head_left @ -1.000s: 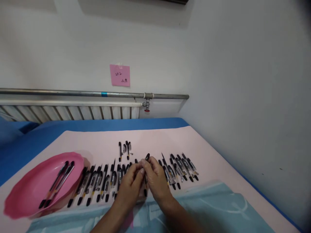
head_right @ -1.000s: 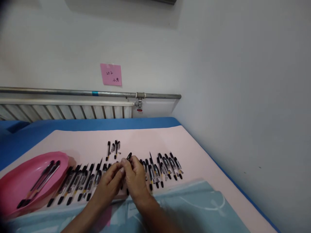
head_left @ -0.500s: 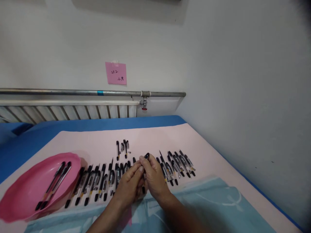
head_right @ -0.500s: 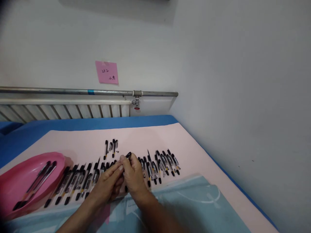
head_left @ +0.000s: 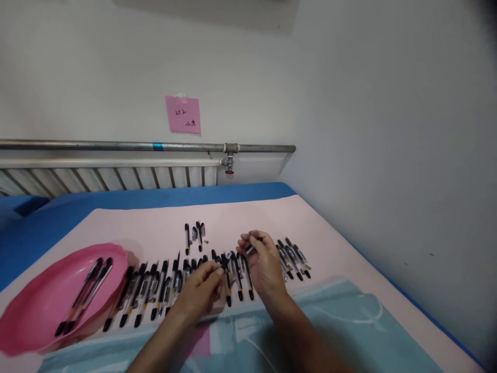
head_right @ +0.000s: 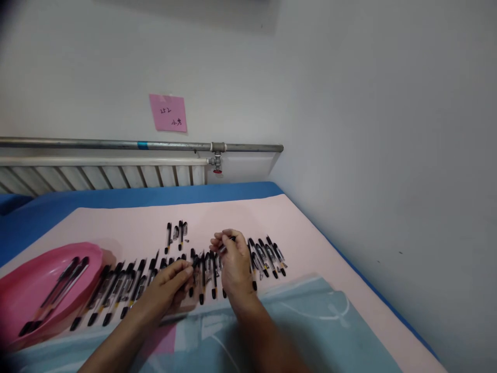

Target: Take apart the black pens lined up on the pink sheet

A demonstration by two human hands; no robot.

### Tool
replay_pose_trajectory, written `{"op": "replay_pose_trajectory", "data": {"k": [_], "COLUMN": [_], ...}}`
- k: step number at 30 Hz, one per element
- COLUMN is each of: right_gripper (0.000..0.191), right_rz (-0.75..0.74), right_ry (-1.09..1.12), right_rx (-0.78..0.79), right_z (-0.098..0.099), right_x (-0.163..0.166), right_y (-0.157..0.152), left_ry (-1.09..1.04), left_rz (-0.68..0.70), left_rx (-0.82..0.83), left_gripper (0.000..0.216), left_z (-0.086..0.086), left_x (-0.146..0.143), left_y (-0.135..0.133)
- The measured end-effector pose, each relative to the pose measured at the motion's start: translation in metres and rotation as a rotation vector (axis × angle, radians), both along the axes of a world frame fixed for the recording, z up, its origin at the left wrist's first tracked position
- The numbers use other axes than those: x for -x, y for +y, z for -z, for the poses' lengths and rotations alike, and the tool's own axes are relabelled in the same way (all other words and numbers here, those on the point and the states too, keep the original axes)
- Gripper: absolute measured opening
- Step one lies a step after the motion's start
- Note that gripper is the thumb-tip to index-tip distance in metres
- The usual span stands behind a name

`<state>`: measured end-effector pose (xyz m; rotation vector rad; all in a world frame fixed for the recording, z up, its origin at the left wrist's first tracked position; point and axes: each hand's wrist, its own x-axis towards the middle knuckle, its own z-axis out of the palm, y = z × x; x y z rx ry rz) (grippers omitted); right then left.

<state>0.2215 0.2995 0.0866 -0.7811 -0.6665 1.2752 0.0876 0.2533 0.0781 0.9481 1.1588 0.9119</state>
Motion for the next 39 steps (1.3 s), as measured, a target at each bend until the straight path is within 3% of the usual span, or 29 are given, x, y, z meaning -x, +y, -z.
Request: {"op": "replay_pose_trajectory", "data": {"k": [6, 10, 15, 25, 31, 36, 39], "right_gripper": [0.02, 0.021, 0.018, 0.019, 0.023, 0.025, 0.029], "right_rz": [-0.248, -0.221, -0.262, -0.42, -0.262, -0.364, -0.321], "right_ry": [-0.47, -0.612, -0.575, -0.237, -0.32, -0.292, -0.299], "right_rx": [0.049, 0.016, -0.011, 0.103, 0.091, 0.099, 0.124], "right_z": [0.006, 0.011, 0.013, 0.006, 0.01, 0.009, 0.01], "right_x": [0.006, 0.016, 0.014, 0.018, 0.022, 0.021, 0.022], "right_y": [-0.009, -0.014, -0.014, -0.016, -0.018, -0.017, -0.017], "left_ry": [0.054, 0.171, 0.302, -0.136, -0.084, -0.09, -0.072], "left_rz": [-0.084, -0.131, -0.179, -0.055, -0.072, -0.068, -0.075], "left_rx": [-0.085, -0.242, -0.345, -0.069, -0.113, -0.083, -0.098], "left_gripper": [0.033, 0.031, 0.027, 0.036, 0.04, 0.041, 0.042], "left_z": [0.002, 0.007, 0.009, 0.007, 0.01, 0.008, 0.007], "left_x": [-0.001, -0.002, 0.001, -0.002, -0.003, -0.002, -0.002], "left_y": [0.0, 0.0, 0.0, 0.001, 0.001, 0.002, 0.001]}}
